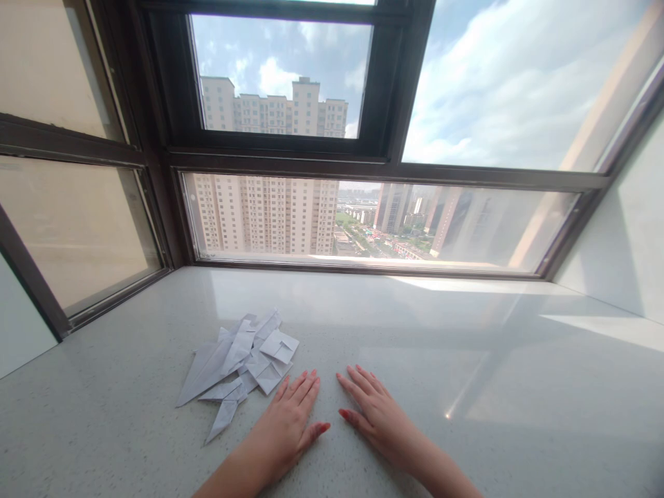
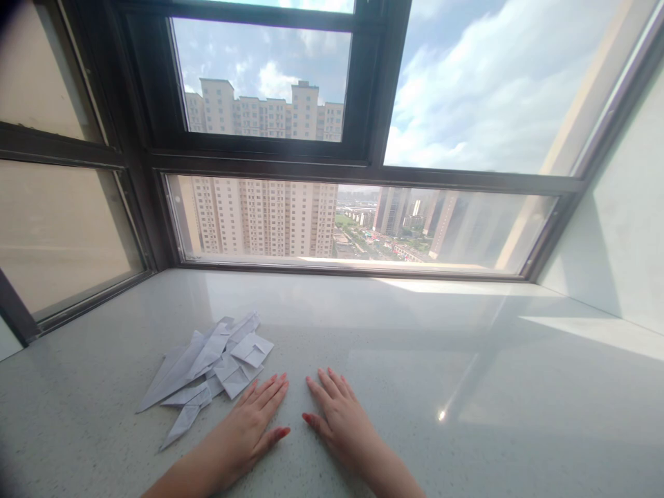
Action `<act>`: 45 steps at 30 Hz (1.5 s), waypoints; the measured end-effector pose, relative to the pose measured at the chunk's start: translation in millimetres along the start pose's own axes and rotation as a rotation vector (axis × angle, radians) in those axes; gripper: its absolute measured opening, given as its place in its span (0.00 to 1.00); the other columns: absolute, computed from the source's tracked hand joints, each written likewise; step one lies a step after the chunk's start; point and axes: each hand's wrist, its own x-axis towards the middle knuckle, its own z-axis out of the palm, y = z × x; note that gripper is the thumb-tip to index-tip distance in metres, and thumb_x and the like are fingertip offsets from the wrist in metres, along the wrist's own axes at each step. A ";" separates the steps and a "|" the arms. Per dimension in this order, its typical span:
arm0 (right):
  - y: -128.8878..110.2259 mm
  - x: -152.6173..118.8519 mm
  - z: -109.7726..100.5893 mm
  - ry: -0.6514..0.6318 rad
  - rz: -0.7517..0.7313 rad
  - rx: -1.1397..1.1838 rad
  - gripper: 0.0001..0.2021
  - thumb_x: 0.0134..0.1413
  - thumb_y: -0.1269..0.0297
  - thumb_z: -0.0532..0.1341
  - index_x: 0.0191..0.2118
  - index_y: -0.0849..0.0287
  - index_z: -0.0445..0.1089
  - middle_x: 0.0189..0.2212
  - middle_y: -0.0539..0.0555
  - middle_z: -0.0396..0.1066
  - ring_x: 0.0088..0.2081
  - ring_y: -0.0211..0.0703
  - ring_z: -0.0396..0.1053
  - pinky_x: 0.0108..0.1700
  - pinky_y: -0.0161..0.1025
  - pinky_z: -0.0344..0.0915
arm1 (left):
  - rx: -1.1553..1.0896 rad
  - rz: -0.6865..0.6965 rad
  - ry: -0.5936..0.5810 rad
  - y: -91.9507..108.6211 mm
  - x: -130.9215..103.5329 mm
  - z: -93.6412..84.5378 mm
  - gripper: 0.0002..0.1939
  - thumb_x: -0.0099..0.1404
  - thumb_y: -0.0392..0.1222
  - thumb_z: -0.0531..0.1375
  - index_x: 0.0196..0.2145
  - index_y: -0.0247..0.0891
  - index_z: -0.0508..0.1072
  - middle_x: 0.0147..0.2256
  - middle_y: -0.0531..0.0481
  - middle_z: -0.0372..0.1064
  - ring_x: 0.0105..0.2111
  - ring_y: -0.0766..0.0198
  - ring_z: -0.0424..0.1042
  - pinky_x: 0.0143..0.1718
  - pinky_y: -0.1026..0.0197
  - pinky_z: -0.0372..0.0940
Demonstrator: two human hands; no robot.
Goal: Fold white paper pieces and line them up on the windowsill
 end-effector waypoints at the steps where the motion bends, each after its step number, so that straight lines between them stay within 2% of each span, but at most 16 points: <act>1: 0.0 0.0 0.0 0.000 0.000 0.001 0.30 0.52 0.43 0.43 0.57 0.55 0.51 0.59 0.56 0.47 0.59 0.49 0.41 0.58 0.47 0.41 | 0.001 0.001 0.001 -0.1 0.1 0.1 0.30 0.62 0.57 0.40 0.57 0.37 0.51 0.58 0.45 0.45 0.57 0.57 0.45 0.55 0.52 0.47; 6: 0.2 -0.2 0.6 0.008 -0.001 0.008 0.31 0.52 0.43 0.43 0.57 0.55 0.50 0.59 0.56 0.47 0.59 0.49 0.41 0.58 0.48 0.41 | 0.010 0.011 0.015 -0.7 0.3 0.6 0.30 0.63 0.56 0.39 0.57 0.37 0.50 0.58 0.45 0.45 0.58 0.58 0.44 0.55 0.52 0.46; 14: 0.0 -0.2 0.1 0.006 -0.003 0.006 0.31 0.52 0.43 0.43 0.57 0.55 0.50 0.59 0.56 0.47 0.59 0.49 0.41 0.58 0.47 0.41 | -0.018 -0.018 -0.025 3.9 -0.2 -6.3 0.31 0.63 0.57 0.39 0.56 0.36 0.51 0.58 0.44 0.44 0.58 0.57 0.44 0.55 0.51 0.46; 27: -1.5 0.2 -1.6 -0.004 0.000 -0.013 0.31 0.53 0.44 0.43 0.57 0.56 0.51 0.59 0.57 0.47 0.59 0.50 0.41 0.58 0.48 0.42 | -0.007 -0.002 -0.031 -0.7 0.9 -0.7 0.31 0.63 0.57 0.38 0.57 0.36 0.48 0.59 0.45 0.42 0.58 0.58 0.42 0.56 0.51 0.45; 45: 2.3 0.8 2.7 0.026 -0.013 0.024 0.29 0.53 0.45 0.45 0.57 0.55 0.51 0.58 0.57 0.47 0.59 0.50 0.41 0.58 0.48 0.41 | -0.036 -0.018 -0.020 3.0 -0.2 -4.4 0.31 0.62 0.57 0.38 0.56 0.35 0.51 0.58 0.44 0.45 0.58 0.57 0.44 0.55 0.50 0.46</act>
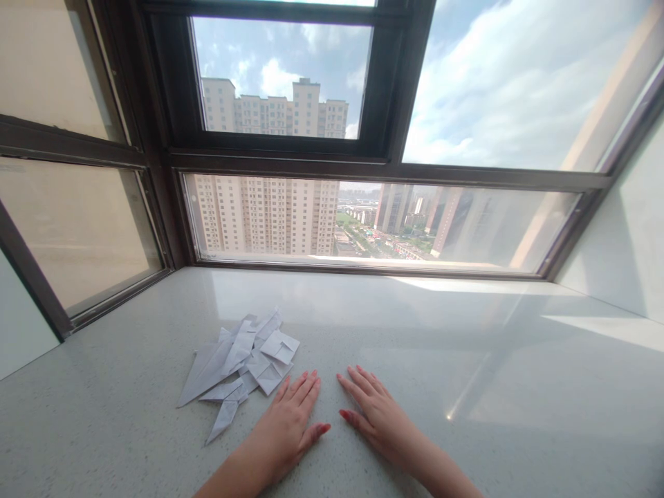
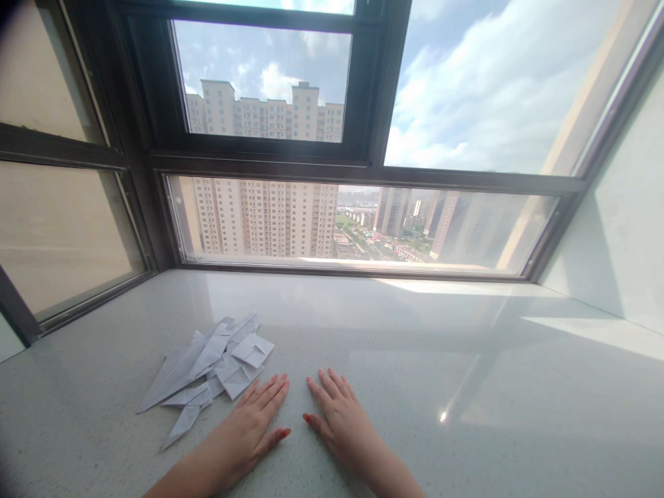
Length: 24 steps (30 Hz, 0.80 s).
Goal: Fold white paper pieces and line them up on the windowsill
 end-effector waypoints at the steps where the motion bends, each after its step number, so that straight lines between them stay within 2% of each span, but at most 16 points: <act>1: 0.0 -0.2 0.3 0.004 0.000 0.001 0.29 0.53 0.45 0.45 0.57 0.55 0.51 0.58 0.57 0.47 0.59 0.50 0.41 0.58 0.48 0.42 | 0.001 -0.002 -0.004 0.1 0.0 -0.2 0.31 0.62 0.58 0.38 0.56 0.35 0.51 0.58 0.44 0.45 0.58 0.57 0.44 0.55 0.50 0.46; 8: 0.0 -0.7 1.0 0.013 0.000 0.001 0.29 0.53 0.45 0.45 0.57 0.54 0.51 0.58 0.57 0.48 0.59 0.50 0.42 0.58 0.49 0.42 | 0.009 0.003 -0.011 0.3 0.7 -1.5 0.31 0.63 0.57 0.37 0.57 0.35 0.50 0.58 0.44 0.43 0.58 0.57 0.43 0.56 0.50 0.46; 17: -0.8 -0.4 -0.2 0.004 -0.002 -0.006 0.30 0.53 0.45 0.45 0.57 0.55 0.51 0.58 0.57 0.48 0.59 0.50 0.42 0.58 0.48 0.42 | 0.046 0.020 0.033 -2.5 1.5 2.6 0.30 0.63 0.56 0.38 0.56 0.35 0.51 0.58 0.43 0.46 0.57 0.57 0.46 0.54 0.49 0.49; 20: -1.6 -0.3 -1.1 -0.011 0.004 -0.014 0.30 0.53 0.44 0.44 0.57 0.56 0.51 0.58 0.58 0.47 0.59 0.50 0.42 0.58 0.48 0.42 | 0.083 0.021 0.099 -2.7 4.3 2.5 0.28 0.64 0.53 0.39 0.55 0.34 0.54 0.57 0.42 0.49 0.56 0.58 0.49 0.54 0.51 0.52; 24: -2.1 -0.5 -2.2 -0.013 0.007 -0.006 0.30 0.52 0.43 0.44 0.57 0.55 0.50 0.58 0.57 0.47 0.59 0.51 0.41 0.58 0.48 0.41 | 0.193 -0.022 0.255 -9.5 6.2 2.0 0.23 0.64 0.48 0.43 0.53 0.35 0.58 0.56 0.43 0.50 0.55 0.57 0.51 0.52 0.52 0.55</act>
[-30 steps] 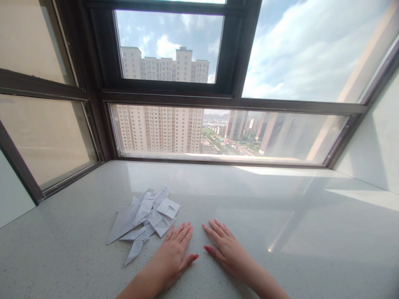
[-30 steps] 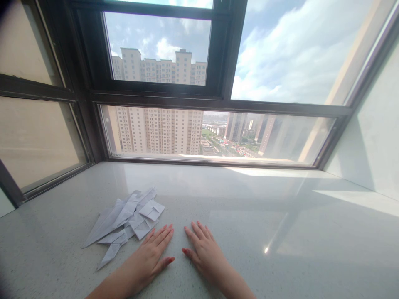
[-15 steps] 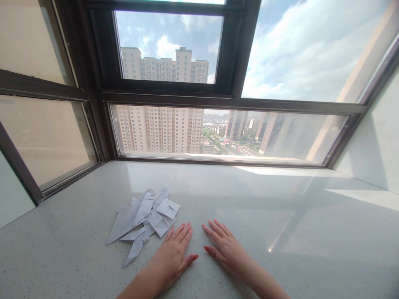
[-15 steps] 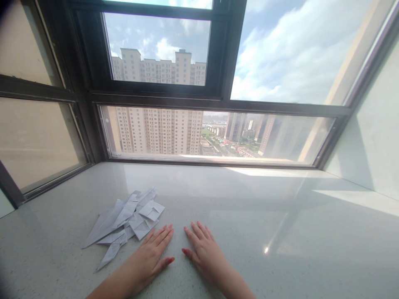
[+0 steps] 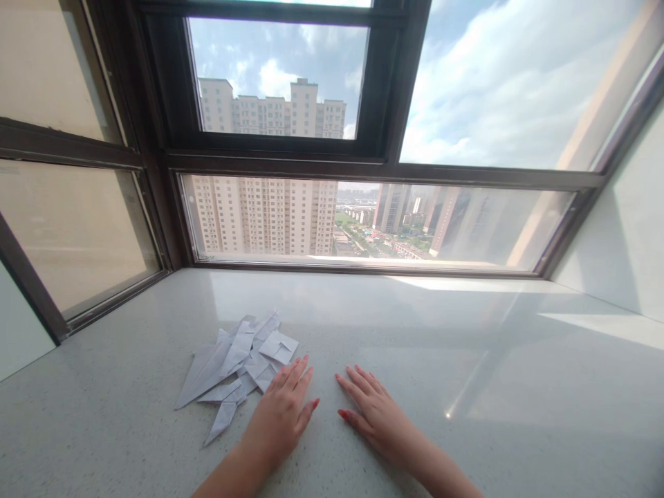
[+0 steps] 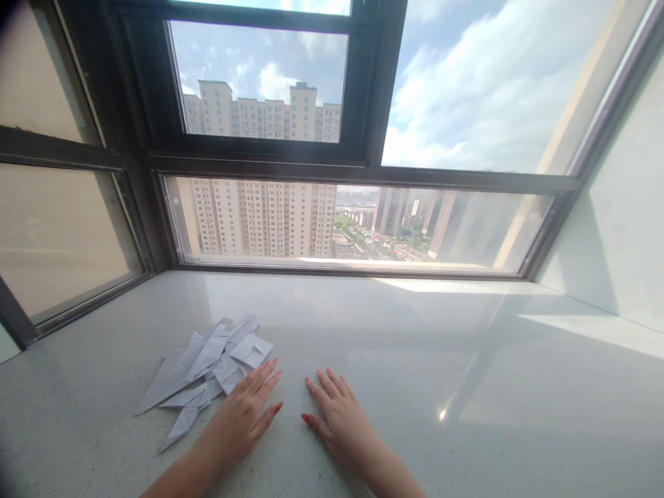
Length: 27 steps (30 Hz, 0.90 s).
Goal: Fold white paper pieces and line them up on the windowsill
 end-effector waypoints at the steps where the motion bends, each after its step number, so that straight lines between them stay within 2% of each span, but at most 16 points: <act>1: -0.1 -0.1 -0.3 0.001 -0.001 0.003 0.30 0.52 0.44 0.44 0.57 0.55 0.50 0.58 0.57 0.47 0.59 0.51 0.41 0.58 0.48 0.41 | 0.042 -0.028 0.041 -3.8 0.0 0.4 0.22 0.64 0.47 0.45 0.52 0.35 0.59 0.56 0.43 0.51 0.55 0.56 0.51 0.51 0.52 0.56; 7: -1.4 -1.0 -2.0 -0.019 0.005 0.014 0.31 0.52 0.43 0.43 0.58 0.55 0.49 0.59 0.57 0.46 0.59 0.50 0.40 0.58 0.48 0.39 | 0.249 -0.258 0.233 -36.4 0.7 -4.3 0.18 0.61 0.45 0.48 0.45 0.37 0.67 0.53 0.41 0.57 0.53 0.51 0.56 0.49 0.49 0.56; 11: -1.9 -1.6 -2.2 -0.005 0.002 0.017 0.30 0.52 0.43 0.43 0.58 0.55 0.50 0.59 0.57 0.47 0.59 0.50 0.41 0.58 0.49 0.40 | 0.262 -0.367 0.256 -56.8 1.3 -20.9 0.18 0.61 0.46 0.47 0.45 0.39 0.68 0.53 0.43 0.57 0.54 0.51 0.53 0.51 0.50 0.54; 15: -2.0 -2.0 -2.2 0.000 -0.004 0.017 0.30 0.53 0.44 0.43 0.58 0.56 0.50 0.58 0.58 0.48 0.59 0.50 0.41 0.58 0.49 0.41 | 0.218 -0.520 0.257 -78.7 -1.8 -39.1 0.22 0.61 0.47 0.44 0.47 0.34 0.66 0.53 0.39 0.56 0.54 0.47 0.51 0.50 0.48 0.53; 18: -2.0 -2.2 -2.1 -0.001 0.000 0.019 0.30 0.53 0.44 0.44 0.58 0.56 0.50 0.58 0.58 0.48 0.59 0.50 0.41 0.58 0.49 0.41 | 0.198 -0.637 0.215 -94.0 -5.2 -42.3 0.24 0.61 0.50 0.43 0.50 0.37 0.64 0.54 0.39 0.55 0.54 0.45 0.52 0.49 0.46 0.53; 22: -1.9 -2.0 -1.7 0.001 0.003 0.022 0.30 0.53 0.44 0.44 0.58 0.55 0.50 0.58 0.57 0.48 0.59 0.50 0.41 0.58 0.49 0.41 | 0.130 -0.721 0.017 -102.8 -7.3 -30.8 0.26 0.61 0.55 0.42 0.53 0.42 0.59 0.55 0.41 0.52 0.54 0.44 0.51 0.48 0.44 0.52; 24: -2.1 -1.8 -1.7 0.002 0.004 0.018 0.30 0.53 0.44 0.44 0.58 0.55 0.50 0.58 0.57 0.48 0.59 0.50 0.41 0.58 0.49 0.41 | 0.117 -0.707 -0.064 -100.8 -7.0 -22.7 0.27 0.60 0.57 0.43 0.54 0.44 0.58 0.56 0.41 0.52 0.54 0.43 0.50 0.48 0.41 0.51; 27: -2.8 -1.6 -2.6 -0.006 0.004 0.009 0.30 0.53 0.45 0.44 0.58 0.56 0.50 0.58 0.58 0.48 0.59 0.50 0.41 0.58 0.48 0.41 | 0.107 -0.623 -0.107 -91.8 -5.1 -13.0 0.29 0.59 0.59 0.44 0.55 0.45 0.56 0.56 0.40 0.51 0.55 0.43 0.49 0.49 0.39 0.48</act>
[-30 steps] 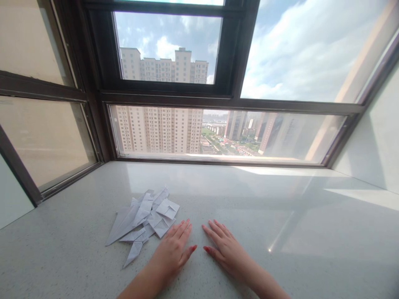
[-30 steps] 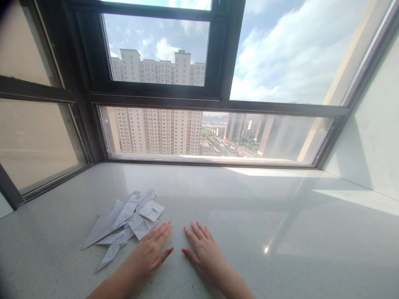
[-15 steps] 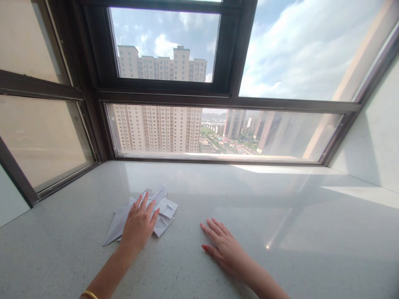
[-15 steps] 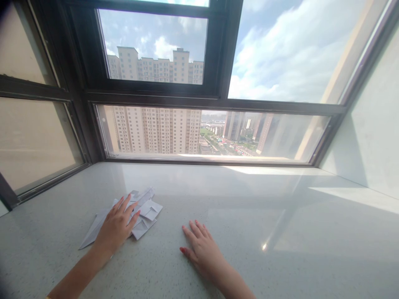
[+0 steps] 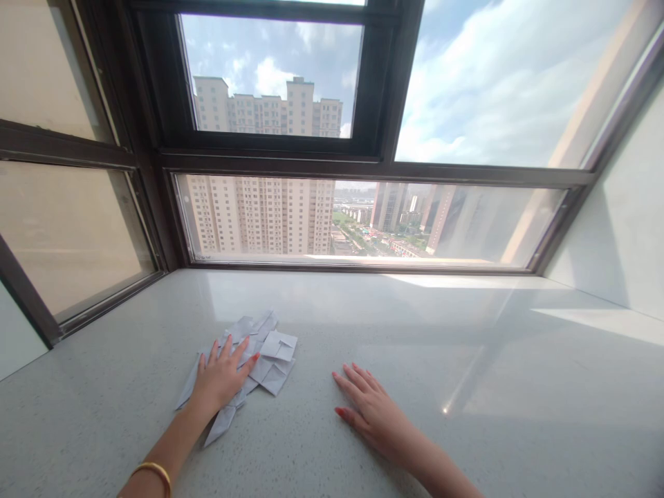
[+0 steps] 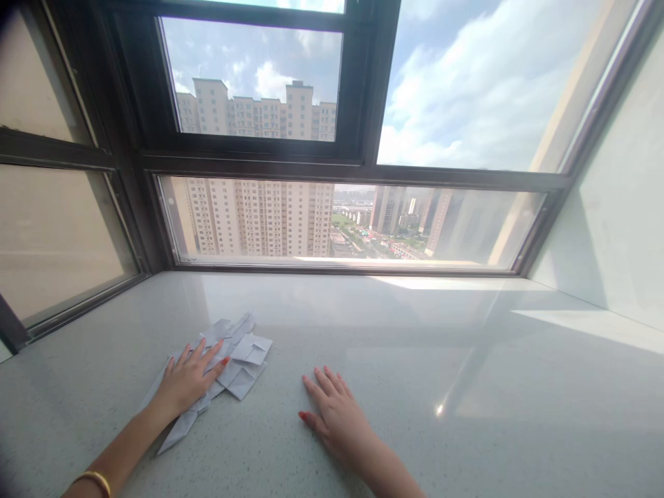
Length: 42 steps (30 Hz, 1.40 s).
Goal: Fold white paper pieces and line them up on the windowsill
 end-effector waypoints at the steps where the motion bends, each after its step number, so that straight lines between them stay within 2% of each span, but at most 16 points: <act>1: -0.3 -0.1 -0.5 -0.001 0.000 -0.001 0.30 0.53 0.45 0.43 0.58 0.56 0.50 0.58 0.58 0.48 0.59 0.51 0.41 0.58 0.48 0.41 | -0.004 0.039 -0.004 4.1 -1.5 1.7 0.29 0.59 0.59 0.43 0.55 0.45 0.55 0.56 0.40 0.50 0.55 0.43 0.48 0.49 0.39 0.48; 7: -0.6 -1.2 -1.5 0.026 -0.007 0.023 0.29 0.53 0.45 0.45 0.57 0.55 0.51 0.58 0.57 0.49 0.59 0.51 0.42 0.58 0.49 0.42 | -0.061 0.266 -0.040 31.3 -16.6 3.3 0.28 0.60 0.58 0.43 0.55 0.47 0.54 0.57 0.42 0.50 0.56 0.46 0.46 0.52 0.42 0.45; 11: 1.3 1.1 2.4 0.076 -0.007 0.033 0.25 0.56 0.51 0.45 0.55 0.58 0.56 0.56 0.58 0.54 0.58 0.50 0.46 0.57 0.48 0.45 | -0.100 0.377 -0.050 48.0 -29.1 5.6 0.29 0.60 0.60 0.42 0.55 0.47 0.54 0.57 0.43 0.50 0.56 0.47 0.46 0.51 0.41 0.46; 16: 3.1 4.4 3.6 0.192 0.008 0.076 0.17 0.57 0.64 0.46 0.50 0.59 0.61 0.49 0.59 0.63 0.52 0.48 0.56 0.52 0.45 0.54 | -0.174 0.459 -0.054 62.0 -36.6 6.3 0.27 0.60 0.59 0.43 0.55 0.49 0.53 0.57 0.44 0.49 0.56 0.48 0.46 0.51 0.39 0.46; 20: -0.8 3.3 -3.1 0.316 -0.017 0.121 0.15 0.56 0.65 0.46 0.48 0.57 0.62 0.45 0.58 0.66 0.47 0.48 0.61 0.48 0.45 0.58 | -0.229 0.472 0.021 68.4 -37.8 -6.7 0.24 0.62 0.56 0.43 0.55 0.52 0.52 0.58 0.48 0.48 0.57 0.50 0.43 0.51 0.35 0.40; 23: -6.8 1.2 -7.4 0.366 -0.072 0.170 0.14 0.57 0.65 0.47 0.46 0.57 0.63 0.43 0.58 0.66 0.46 0.47 0.61 0.47 0.45 0.59 | -0.232 0.520 0.047 73.6 -40.1 -12.8 0.23 0.62 0.54 0.44 0.55 0.53 0.52 0.57 0.50 0.49 0.58 0.53 0.43 0.53 0.37 0.39; 26: -13.9 -1.7 -10.0 0.333 -0.131 0.235 0.14 0.57 0.63 0.48 0.47 0.56 0.62 0.44 0.57 0.66 0.47 0.46 0.61 0.48 0.45 0.59 | -0.224 0.486 0.028 78.1 -42.1 -7.2 0.24 0.62 0.49 0.47 0.55 0.44 0.54 0.56 0.46 0.53 0.56 0.54 0.48 0.53 0.41 0.43; 29: -20.6 -5.3 -12.2 0.232 -0.221 0.256 0.18 0.56 0.61 0.49 0.52 0.54 0.57 0.50 0.56 0.62 0.53 0.46 0.55 0.53 0.45 0.54 | -0.221 0.433 0.012 78.8 -41.4 2.9 0.24 0.60 0.45 0.49 0.54 0.37 0.57 0.53 0.42 0.58 0.54 0.53 0.53 0.53 0.42 0.44; 31: -24.1 -7.1 -13.0 0.146 -0.269 0.240 0.21 0.55 0.58 0.50 0.55 0.54 0.55 0.53 0.55 0.59 0.56 0.47 0.51 0.56 0.46 0.50 | -0.242 0.430 0.023 77.3 -39.9 6.8 0.23 0.60 0.44 0.49 0.53 0.36 0.58 0.51 0.41 0.61 0.52 0.54 0.57 0.54 0.41 0.43; 34: -26.4 -7.6 -12.8 0.067 -0.270 0.212 0.21 0.54 0.55 0.51 0.53 0.53 0.58 0.52 0.55 0.61 0.55 0.48 0.53 0.57 0.49 0.46 | -0.286 0.412 0.084 74.7 -38.1 6.5 0.22 0.60 0.45 0.50 0.52 0.37 0.59 0.48 0.42 0.64 0.50 0.55 0.59 0.54 0.41 0.40; 37: -26.2 -6.7 -12.9 0.121 -0.243 0.199 0.17 0.55 0.56 0.50 0.49 0.53 0.63 0.47 0.55 0.66 0.51 0.47 0.59 0.56 0.50 0.46 | -0.316 0.385 0.170 73.1 -38.1 1.3 0.20 0.60 0.46 0.50 0.50 0.40 0.60 0.48 0.44 0.65 0.51 0.55 0.58 0.54 0.40 0.34; 42: -25.5 -6.2 -14.6 0.348 -0.194 0.370 0.15 0.56 0.56 0.49 0.41 0.55 0.67 0.38 0.56 0.71 0.43 0.45 0.65 0.47 0.43 0.58 | -0.360 0.366 0.293 70.7 -40.3 -11.7 0.18 0.62 0.46 0.49 0.49 0.43 0.59 0.49 0.47 0.63 0.52 0.57 0.56 0.54 0.38 0.28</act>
